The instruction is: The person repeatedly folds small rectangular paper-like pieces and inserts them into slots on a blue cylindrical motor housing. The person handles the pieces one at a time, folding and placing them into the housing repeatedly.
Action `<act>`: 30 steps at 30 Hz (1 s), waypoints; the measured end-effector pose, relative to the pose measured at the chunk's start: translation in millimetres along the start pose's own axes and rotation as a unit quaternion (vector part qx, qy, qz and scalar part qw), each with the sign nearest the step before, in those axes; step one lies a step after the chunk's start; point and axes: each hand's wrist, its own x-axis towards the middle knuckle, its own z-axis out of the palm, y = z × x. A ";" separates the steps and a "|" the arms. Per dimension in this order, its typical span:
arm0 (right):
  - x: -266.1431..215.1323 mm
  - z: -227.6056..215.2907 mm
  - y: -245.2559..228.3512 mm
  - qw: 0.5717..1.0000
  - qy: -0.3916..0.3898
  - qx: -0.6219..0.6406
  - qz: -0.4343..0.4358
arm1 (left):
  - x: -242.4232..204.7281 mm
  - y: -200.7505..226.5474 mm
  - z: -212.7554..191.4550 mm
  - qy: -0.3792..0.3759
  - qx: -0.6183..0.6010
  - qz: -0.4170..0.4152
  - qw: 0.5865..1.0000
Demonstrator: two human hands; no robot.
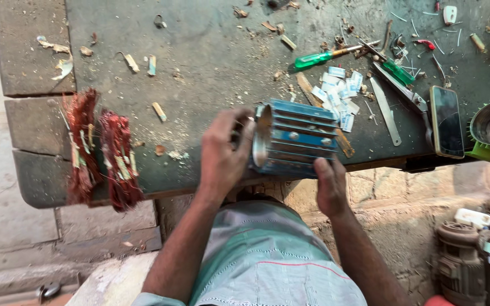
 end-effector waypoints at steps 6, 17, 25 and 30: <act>-8.4 -10.6 15.7 0.985 0.007 0.168 -0.026 | 13.4 -41.6 9.0 -0.101 -0.013 0.054 0.993; -16.6 -0.5 -10.5 0.984 0.064 0.162 -0.039 | 27.1 -59.9 27.3 -0.158 -0.018 0.084 0.984; -21.2 2.8 -5.9 0.979 0.100 0.179 -0.022 | 26.4 -53.9 35.2 -0.123 -0.042 0.085 0.988; -24.0 3.4 -4.2 0.978 0.109 0.175 -0.017 | 24.8 -52.2 41.0 -0.113 -0.038 0.072 0.990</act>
